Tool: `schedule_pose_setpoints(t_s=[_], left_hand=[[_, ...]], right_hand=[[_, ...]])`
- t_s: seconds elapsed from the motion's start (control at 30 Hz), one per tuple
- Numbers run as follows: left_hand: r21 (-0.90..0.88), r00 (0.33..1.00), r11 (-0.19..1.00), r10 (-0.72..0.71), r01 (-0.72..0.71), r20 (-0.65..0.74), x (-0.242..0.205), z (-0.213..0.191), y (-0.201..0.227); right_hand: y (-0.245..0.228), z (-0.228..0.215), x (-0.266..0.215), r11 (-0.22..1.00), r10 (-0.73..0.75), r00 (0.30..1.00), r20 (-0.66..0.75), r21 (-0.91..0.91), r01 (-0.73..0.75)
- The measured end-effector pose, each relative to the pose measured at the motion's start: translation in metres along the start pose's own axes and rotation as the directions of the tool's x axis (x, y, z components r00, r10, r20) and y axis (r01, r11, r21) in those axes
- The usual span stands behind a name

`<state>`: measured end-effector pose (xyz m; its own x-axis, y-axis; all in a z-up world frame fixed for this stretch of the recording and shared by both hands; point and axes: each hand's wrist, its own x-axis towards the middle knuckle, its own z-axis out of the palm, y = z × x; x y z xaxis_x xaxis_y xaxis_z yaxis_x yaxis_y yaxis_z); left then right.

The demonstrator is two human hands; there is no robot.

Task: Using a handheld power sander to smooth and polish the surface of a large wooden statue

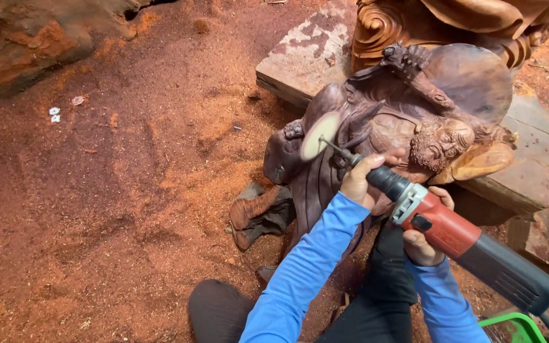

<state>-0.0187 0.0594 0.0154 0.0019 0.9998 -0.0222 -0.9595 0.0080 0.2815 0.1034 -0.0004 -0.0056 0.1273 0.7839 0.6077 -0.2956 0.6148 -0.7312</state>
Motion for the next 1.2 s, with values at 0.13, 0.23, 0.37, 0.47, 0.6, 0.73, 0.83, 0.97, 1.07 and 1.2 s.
schedule_pose_setpoints(t_s=[0.13,0.23,0.37,0.47,0.6,0.73,0.83,0.97,1.07,1.2], left_hand=[[0.091,0.999,0.995,0.037,-0.040,0.032,-0.001,0.014,0.009],[0.109,0.999,0.993,0.051,-0.053,0.019,-0.012,0.020,0.010],[0.075,0.996,0.994,0.084,-0.082,-0.033,-0.015,0.002,0.007],[0.056,0.990,0.997,-0.067,0.061,0.120,-0.018,-0.020,0.008],[0.068,0.988,0.994,-0.092,0.085,0.122,-0.027,-0.018,0.010],[0.107,0.994,0.992,-0.076,0.067,0.083,-0.021,-0.014,0.012],[0.084,0.994,0.992,-0.096,0.091,0.059,-0.010,-0.017,0.013],[0.052,0.987,0.988,-0.150,0.147,0.061,-0.007,-0.024,0.015],[0.114,0.998,0.993,-0.030,0.023,0.058,-0.022,-0.015,0.015],[0.067,0.992,0.993,-0.098,0.093,0.075,-0.031,-0.024,0.006]], right_hand=[[-0.019,0.019,0.008,0.996,0.019,0.999,0.027,0.089,-0.022],[-0.005,0.006,-0.001,0.995,0.007,1.000,0.027,0.103,-0.010],[0.023,-0.042,-0.017,0.996,-0.064,0.997,0.032,-0.059,0.066],[-0.016,-0.027,-0.024,0.969,0.107,0.977,0.186,-0.241,-0.060],[-0.013,-0.041,-0.031,0.916,0.054,0.977,0.207,-0.399,0.034],[0.001,-0.052,-0.030,0.949,0.125,0.977,0.170,-0.308,-0.068],[0.008,-0.045,-0.019,0.967,0.056,0.982,0.180,-0.254,-0.009],[-0.011,-0.023,-0.008,0.955,0.046,0.979,0.196,-0.295,0.014],[-0.013,-0.030,-0.017,0.944,0.066,0.979,0.192,-0.331,0.001],[-0.016,-0.038,-0.033,0.975,0.131,0.972,0.197,-0.205,-0.090]])
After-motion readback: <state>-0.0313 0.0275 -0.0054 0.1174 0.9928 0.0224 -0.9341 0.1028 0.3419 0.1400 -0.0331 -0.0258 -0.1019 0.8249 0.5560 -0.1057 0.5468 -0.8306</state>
